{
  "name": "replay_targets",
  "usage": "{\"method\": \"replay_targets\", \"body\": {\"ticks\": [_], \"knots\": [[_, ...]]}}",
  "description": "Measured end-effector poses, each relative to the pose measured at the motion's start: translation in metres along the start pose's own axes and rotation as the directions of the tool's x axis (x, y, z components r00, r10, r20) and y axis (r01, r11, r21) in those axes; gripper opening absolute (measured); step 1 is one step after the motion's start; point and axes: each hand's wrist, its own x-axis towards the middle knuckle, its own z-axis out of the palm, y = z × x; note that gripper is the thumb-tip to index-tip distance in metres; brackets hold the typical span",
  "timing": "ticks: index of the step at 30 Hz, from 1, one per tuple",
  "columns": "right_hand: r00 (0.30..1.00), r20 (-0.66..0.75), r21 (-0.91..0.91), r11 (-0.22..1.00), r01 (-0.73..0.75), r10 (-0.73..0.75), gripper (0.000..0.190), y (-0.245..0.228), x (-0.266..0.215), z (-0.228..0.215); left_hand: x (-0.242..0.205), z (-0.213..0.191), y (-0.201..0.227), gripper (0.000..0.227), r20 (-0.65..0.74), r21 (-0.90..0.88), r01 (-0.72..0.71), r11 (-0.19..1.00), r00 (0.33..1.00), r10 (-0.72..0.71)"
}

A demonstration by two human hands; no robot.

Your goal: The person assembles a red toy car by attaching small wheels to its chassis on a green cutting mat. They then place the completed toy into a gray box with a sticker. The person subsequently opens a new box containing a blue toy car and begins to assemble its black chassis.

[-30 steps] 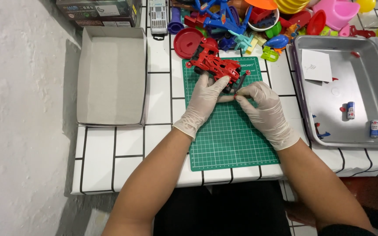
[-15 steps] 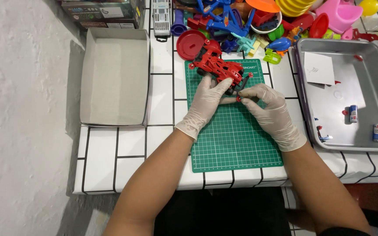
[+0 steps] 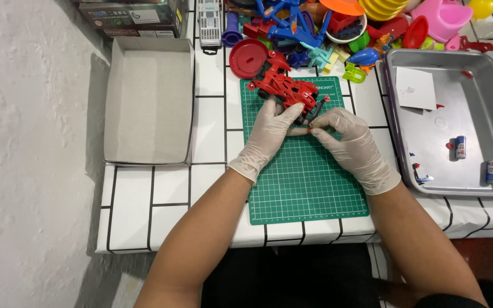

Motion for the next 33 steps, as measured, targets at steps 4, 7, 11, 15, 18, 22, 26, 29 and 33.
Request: {"method": "replay_targets", "body": {"ticks": [4, 7, 11, 15, 18, 22, 26, 29, 33], "knots": [[1.0, 0.009, -0.025, 1.0, 0.014, -0.013, 0.008, 0.001, 0.001, 0.0, 0.004, -0.003, -0.004, 0.077, 0.007, -0.022, 0.02, 1.0, 1.0, -0.02], [1.0, 0.01, -0.025, 1.0, 0.01, -0.01, 0.007, 0.0, 0.001, -0.001, 0.003, -0.002, -0.002, 0.078, 0.013, -0.009, 0.027, 1.0, 1.0, -0.026], [1.0, 0.014, 0.054, 0.998, -0.026, 0.025, 0.008, 0.0, -0.001, -0.007, 0.002, -0.002, -0.001, 0.077, 0.009, -0.005, 0.0, 1.0, 1.0, 0.0], [0.998, 0.042, 0.119, 0.992, -0.046, 0.042, 0.008, 0.002, -0.001, -0.01, 0.002, -0.001, -0.001, 0.077, 0.01, -0.005, 0.013, 1.0, 1.0, -0.013], [0.998, 0.05, 0.119, 0.992, -0.041, 0.036, 0.008, -0.004, 0.002, -0.007, 0.002, -0.003, -0.002, 0.075, 0.015, 0.019, 0.014, 1.0, 1.0, -0.014], [0.998, 0.067, 0.109, 0.994, -0.027, 0.02, 0.008, 0.0, 0.001, -0.007, 0.007, -0.007, -0.01, 0.076, 0.014, 0.005, 0.019, 1.0, 1.0, -0.02], [0.996, 0.091, 0.035, 0.999, 0.014, -0.018, 0.006, 0.006, -0.001, -0.008, 0.008, -0.006, -0.011, 0.077, 0.02, 0.024, 0.017, 1.0, 1.0, -0.018], [0.992, 0.108, -0.036, 0.997, 0.075, -0.071, 0.004, 0.008, -0.001, -0.008, 0.008, -0.007, -0.011, 0.078, 0.012, 0.025, 0.023, 0.999, 1.0, -0.023], [0.984, 0.134, -0.137, 0.981, 0.138, -0.12, 0.005, 0.014, -0.003, -0.008, 0.011, -0.011, -0.015, 0.076, 0.007, 0.024, 0.02, 1.0, 1.0, -0.02]]}}
